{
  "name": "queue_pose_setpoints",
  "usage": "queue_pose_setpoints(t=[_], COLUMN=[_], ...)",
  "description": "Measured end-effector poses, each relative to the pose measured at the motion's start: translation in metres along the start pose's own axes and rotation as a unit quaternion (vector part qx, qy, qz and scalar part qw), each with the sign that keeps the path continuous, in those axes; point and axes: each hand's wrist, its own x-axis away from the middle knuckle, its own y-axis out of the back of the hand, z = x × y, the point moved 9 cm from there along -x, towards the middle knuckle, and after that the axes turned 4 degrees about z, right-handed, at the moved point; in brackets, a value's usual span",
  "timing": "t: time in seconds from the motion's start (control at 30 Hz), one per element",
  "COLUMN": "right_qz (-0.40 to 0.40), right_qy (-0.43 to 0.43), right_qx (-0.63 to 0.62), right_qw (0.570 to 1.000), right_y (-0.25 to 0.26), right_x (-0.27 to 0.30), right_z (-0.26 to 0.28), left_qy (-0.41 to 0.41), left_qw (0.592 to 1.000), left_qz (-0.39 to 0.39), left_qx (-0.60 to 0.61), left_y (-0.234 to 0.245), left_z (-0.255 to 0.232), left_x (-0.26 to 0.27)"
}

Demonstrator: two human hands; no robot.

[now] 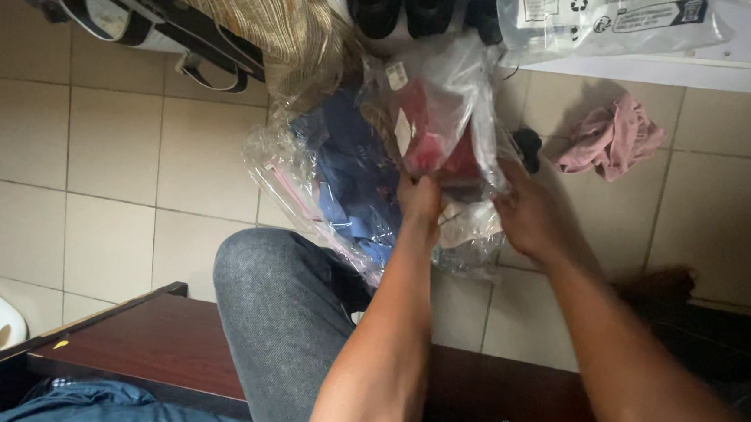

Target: The person removes several plastic-wrapped items and a shoebox from a white shelf, then wipes the shelf surface with a pink cloth. The person also wipes a green handbag with the cloth and places it back on the shelf.

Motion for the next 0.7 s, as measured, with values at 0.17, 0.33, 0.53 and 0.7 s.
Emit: queue_pose_setpoints(t=[0.17, 0.33, 0.53, 0.7], right_qz=[-0.003, 0.047, 0.123, 0.137], right_qy=[-0.059, -0.051, -0.118, -0.085], right_qx=[-0.042, 0.027, 0.004, -0.026], right_qw=[0.997, 0.997, 0.985, 0.987], right_y=[-0.040, -0.058, -0.072, -0.086], right_x=[0.001, 0.013, 0.027, 0.036], right_z=[0.017, 0.031, 0.011, -0.004], left_qy=[-0.100, -0.083, -0.241, -0.325], left_qw=[0.976, 0.956, 0.917, 0.881], left_qz=[-0.070, -0.128, -0.117, -0.088], left_qx=[-0.178, -0.251, -0.297, -0.333], left_y=[0.016, 0.025, 0.015, 0.002], left_z=[-0.033, -0.048, -0.076, -0.081], left_x=[0.021, 0.041, 0.059, 0.084])
